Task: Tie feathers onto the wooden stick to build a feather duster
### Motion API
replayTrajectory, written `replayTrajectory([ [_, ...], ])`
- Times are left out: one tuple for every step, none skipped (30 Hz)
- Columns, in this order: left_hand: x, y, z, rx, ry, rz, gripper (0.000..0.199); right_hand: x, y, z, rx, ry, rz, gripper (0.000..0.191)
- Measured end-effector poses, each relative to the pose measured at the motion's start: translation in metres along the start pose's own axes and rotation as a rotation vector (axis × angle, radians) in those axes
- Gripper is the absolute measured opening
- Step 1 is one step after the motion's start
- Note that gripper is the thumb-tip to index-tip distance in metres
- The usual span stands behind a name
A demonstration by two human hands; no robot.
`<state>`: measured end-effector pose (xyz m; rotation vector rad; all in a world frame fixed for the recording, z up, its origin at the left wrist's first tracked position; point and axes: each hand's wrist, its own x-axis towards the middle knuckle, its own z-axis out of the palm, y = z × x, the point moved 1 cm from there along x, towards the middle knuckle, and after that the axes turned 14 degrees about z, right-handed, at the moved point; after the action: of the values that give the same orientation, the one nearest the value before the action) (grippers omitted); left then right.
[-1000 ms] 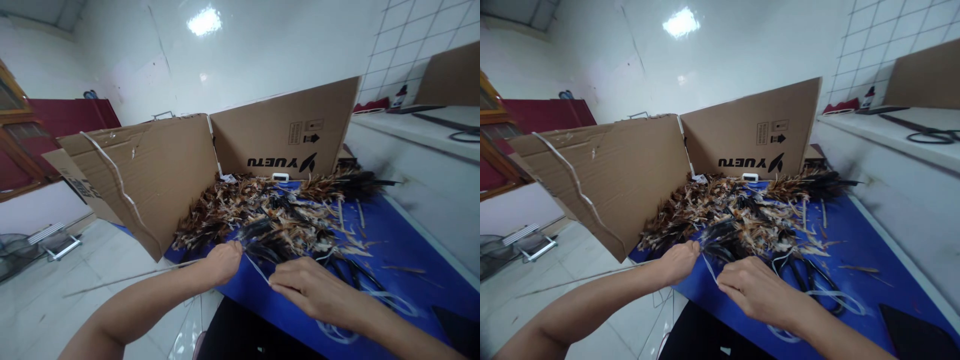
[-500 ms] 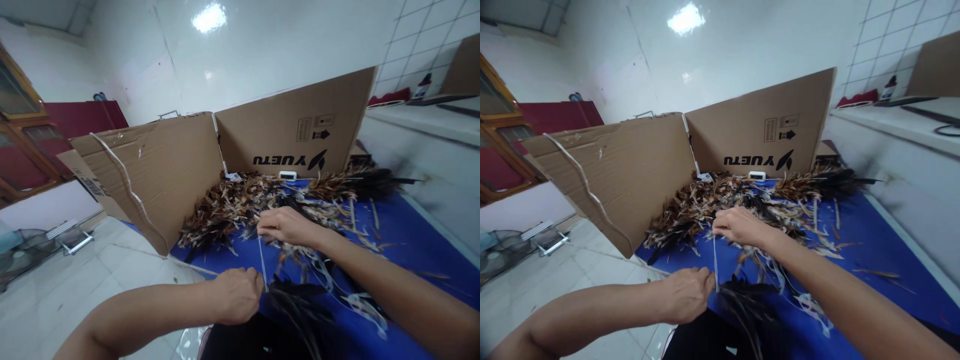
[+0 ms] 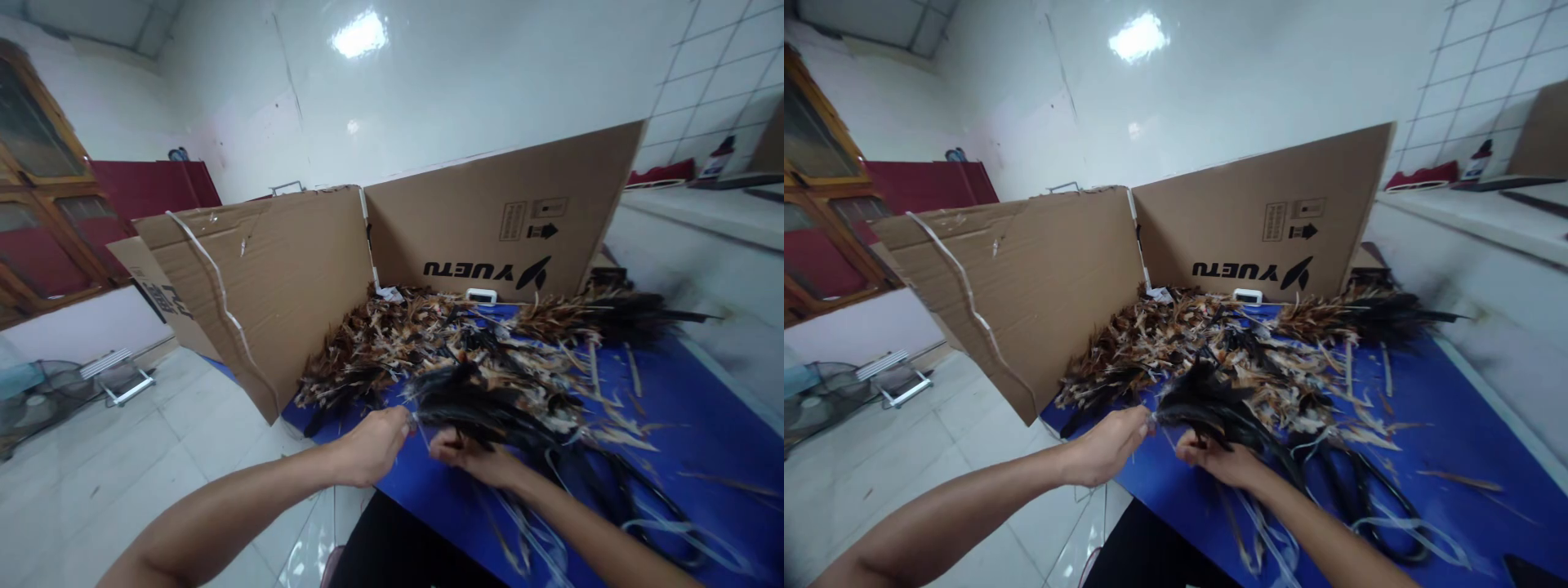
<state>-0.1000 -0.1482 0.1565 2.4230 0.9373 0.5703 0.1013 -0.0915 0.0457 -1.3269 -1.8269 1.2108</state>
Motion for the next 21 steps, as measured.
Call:
replayTrajectory([
  [0.002, -0.007, 0.002, -0.072, 0.027, -0.037, 0.027, -0.002, 0.001, 0.001, -0.032, -0.089, 0.017, 0.024],
  [0.003, -0.013, 0.005, -0.141, 0.054, -0.084, 0.028, -0.004, 0.001, 0.001, -0.061, -0.152, 0.035, 0.027],
  [0.005, -0.020, 0.007, -0.210, 0.088, -0.150, 0.030, -0.005, 0.001, -0.001, -0.083, -0.176, 0.047, 0.030],
  [0.007, -0.026, 0.008, -0.281, 0.132, -0.224, 0.030, -0.006, 0.000, -0.003, -0.099, -0.179, 0.048, 0.032],
  [0.008, -0.031, 0.010, -0.345, 0.179, -0.291, 0.030, -0.007, -0.002, -0.006, -0.110, -0.164, 0.036, 0.033],
  [0.009, -0.035, 0.011, -0.405, 0.215, -0.340, 0.031, -0.008, -0.004, -0.010, -0.119, -0.140, 0.021, 0.033],
  [0.010, -0.038, 0.012, -0.466, 0.246, -0.375, 0.031, -0.009, -0.006, -0.013, -0.125, -0.116, 0.008, 0.032],
  [0.011, -0.040, 0.013, -0.531, 0.268, -0.393, 0.032, -0.011, -0.008, -0.015, -0.133, -0.097, -0.003, 0.031],
  [0.012, -0.041, 0.013, -0.602, 0.284, -0.404, 0.033, -0.013, -0.010, -0.017, -0.143, -0.083, -0.011, 0.030],
  [0.013, -0.042, 0.013, -0.681, 0.298, -0.414, 0.034, -0.015, -0.012, -0.018, -0.152, -0.072, -0.018, 0.030],
  [0.014, -0.043, 0.014, -0.761, 0.312, -0.427, 0.035, -0.018, -0.014, -0.019, -0.163, -0.063, -0.024, 0.030],
  [0.015, -0.043, 0.015, -0.832, 0.324, -0.440, 0.036, -0.020, -0.015, -0.019, -0.176, -0.054, -0.030, 0.030],
  [0.016, -0.044, 0.015, -0.890, 0.334, -0.452, 0.036, -0.021, -0.016, -0.019, -0.193, -0.044, -0.035, 0.030],
  [0.017, -0.044, 0.016, -0.930, 0.340, -0.461, 0.035, -0.023, -0.017, -0.019, -0.217, -0.031, -0.035, 0.031],
  [0.018, -0.045, 0.018, -0.958, 0.341, -0.463, 0.033, -0.024, -0.017, -0.019, -0.246, -0.015, -0.029, 0.031],
  [0.019, -0.046, 0.019, -0.978, 0.336, -0.457, 0.032, -0.025, -0.016, -0.019, -0.281, 0.002, -0.020, 0.031],
  [0.020, -0.046, 0.021, -0.992, 0.329, -0.449, 0.031, -0.025, -0.016, -0.019, -0.317, 0.018, -0.010, 0.030],
  [0.020, -0.046, 0.024, -1.006, 0.321, -0.440, 0.031, -0.026, -0.015, -0.019, -0.347, 0.031, -0.002, 0.030],
  [0.021, -0.046, 0.026, -1.017, 0.312, -0.433, 0.032, -0.026, -0.015, -0.019, -0.364, 0.040, 0.002, 0.027],
  [0.022, -0.046, 0.029, -1.025, 0.306, -0.427, 0.032, -0.026, -0.015, -0.018, -0.359, 0.049, 0.007, 0.024],
  [0.023, -0.046, 0.031, -1.031, 0.303, -0.424, 0.033, -0.026, -0.016, -0.016, -0.326, 0.056, 0.013, 0.020],
])
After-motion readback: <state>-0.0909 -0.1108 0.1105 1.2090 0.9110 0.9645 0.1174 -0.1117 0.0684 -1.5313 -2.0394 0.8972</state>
